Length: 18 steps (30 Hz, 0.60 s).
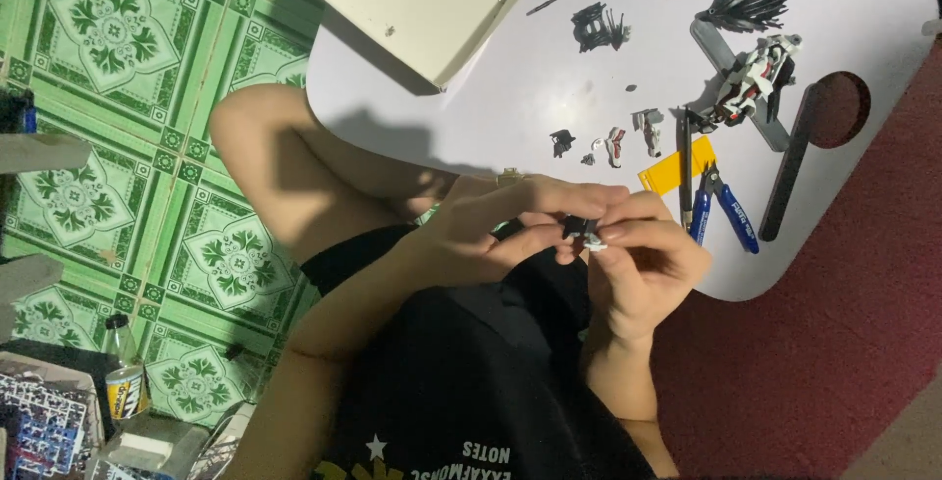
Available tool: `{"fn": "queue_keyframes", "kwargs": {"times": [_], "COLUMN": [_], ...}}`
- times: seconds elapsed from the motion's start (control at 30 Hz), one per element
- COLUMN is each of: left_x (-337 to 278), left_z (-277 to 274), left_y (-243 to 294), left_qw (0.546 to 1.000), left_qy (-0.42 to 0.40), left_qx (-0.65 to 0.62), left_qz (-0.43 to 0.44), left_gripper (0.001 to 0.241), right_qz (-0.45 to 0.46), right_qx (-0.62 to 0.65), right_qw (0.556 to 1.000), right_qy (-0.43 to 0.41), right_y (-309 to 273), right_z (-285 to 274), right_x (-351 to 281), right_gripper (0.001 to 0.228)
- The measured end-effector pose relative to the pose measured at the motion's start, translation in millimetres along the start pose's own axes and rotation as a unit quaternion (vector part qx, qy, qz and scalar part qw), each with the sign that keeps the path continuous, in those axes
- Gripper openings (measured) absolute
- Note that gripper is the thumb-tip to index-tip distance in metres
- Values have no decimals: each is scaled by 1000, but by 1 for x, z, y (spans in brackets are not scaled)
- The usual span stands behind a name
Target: The person assembles a small action figure by hand, snapping together multiple small plastic parts on a white tray placed on their lap. They use pliers to trim a piece and continue attaching components to the figure's body.
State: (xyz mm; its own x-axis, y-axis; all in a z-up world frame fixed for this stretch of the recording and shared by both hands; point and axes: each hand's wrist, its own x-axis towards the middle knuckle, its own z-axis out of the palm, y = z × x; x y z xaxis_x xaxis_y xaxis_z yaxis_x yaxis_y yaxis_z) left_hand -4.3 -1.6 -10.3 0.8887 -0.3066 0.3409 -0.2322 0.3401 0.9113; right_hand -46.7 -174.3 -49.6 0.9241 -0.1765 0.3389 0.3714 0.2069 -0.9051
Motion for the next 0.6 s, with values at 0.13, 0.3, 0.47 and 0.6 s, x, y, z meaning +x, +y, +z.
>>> {"fn": "queue_keyframes", "kwargs": {"times": [0.13,0.3,0.47,0.6], "left_x": [3,2,0,4], "left_z": [-4,-5,-4,-9], "left_y": [6,-4,-3,8], "left_qw": [999,998,998,996], "left_qy": [-33,-51,-47,-67], "left_qx": [-36,-7,28,49], "left_qz": [1,22,41,36], "left_gripper": [23,23,22,24], "right_qz": [-56,-89,-97,-79], "right_qx": [-29,-117,-142,-148], "right_qw": [998,988,984,983], "right_qy": [-7,-39,-54,-70], "right_y": [2,-12,-16,-22], "right_z": [-7,-5,-9,-10], "right_x": [-4,4,5,7], "right_gripper": [16,14,12,11]}}
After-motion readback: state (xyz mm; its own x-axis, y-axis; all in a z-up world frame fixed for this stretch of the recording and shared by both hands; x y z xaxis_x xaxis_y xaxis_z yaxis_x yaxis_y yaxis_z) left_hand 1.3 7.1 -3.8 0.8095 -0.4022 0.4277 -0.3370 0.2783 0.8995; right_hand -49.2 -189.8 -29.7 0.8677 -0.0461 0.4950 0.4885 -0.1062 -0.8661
